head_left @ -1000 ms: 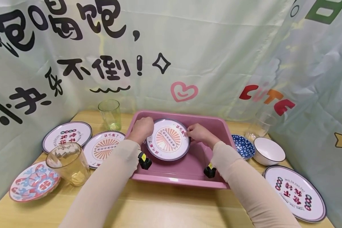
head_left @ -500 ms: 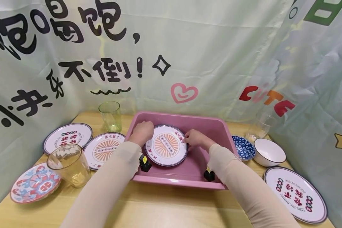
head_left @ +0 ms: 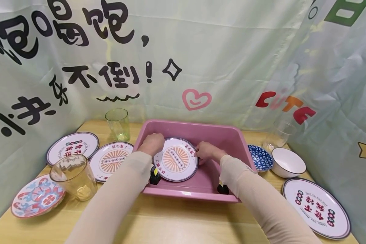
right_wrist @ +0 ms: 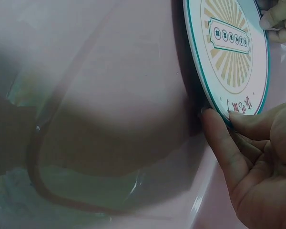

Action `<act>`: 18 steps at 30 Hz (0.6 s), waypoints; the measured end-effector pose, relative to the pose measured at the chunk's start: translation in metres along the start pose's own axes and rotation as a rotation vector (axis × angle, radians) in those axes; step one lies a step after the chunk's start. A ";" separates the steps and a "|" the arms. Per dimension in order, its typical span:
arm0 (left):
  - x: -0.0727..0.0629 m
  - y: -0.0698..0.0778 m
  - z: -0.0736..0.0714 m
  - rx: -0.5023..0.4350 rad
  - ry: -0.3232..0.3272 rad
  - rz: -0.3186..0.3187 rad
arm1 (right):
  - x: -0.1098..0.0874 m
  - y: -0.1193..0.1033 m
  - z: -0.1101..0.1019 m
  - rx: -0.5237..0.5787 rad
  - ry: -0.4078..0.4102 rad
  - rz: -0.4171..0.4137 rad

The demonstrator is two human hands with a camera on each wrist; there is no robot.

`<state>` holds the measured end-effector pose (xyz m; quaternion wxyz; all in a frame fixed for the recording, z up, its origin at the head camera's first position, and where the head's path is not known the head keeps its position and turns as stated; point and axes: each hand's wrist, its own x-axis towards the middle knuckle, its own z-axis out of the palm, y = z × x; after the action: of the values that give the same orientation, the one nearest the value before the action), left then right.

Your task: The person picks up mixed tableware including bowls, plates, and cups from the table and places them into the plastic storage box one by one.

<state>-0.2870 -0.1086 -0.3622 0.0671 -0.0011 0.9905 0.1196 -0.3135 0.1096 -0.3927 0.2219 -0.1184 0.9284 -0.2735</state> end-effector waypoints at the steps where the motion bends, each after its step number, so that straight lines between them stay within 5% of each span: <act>1: 0.000 0.000 0.000 0.000 0.000 0.001 | 0.000 0.000 0.000 0.004 0.001 -0.003; 18: -0.002 0.001 0.000 0.017 -0.035 -0.029 | 0.001 0.000 0.004 0.002 0.020 0.004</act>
<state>-0.2845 -0.1072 -0.3615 0.0861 -0.0129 0.9901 0.1102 -0.3128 0.1077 -0.3963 0.2134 -0.1134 0.9305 -0.2753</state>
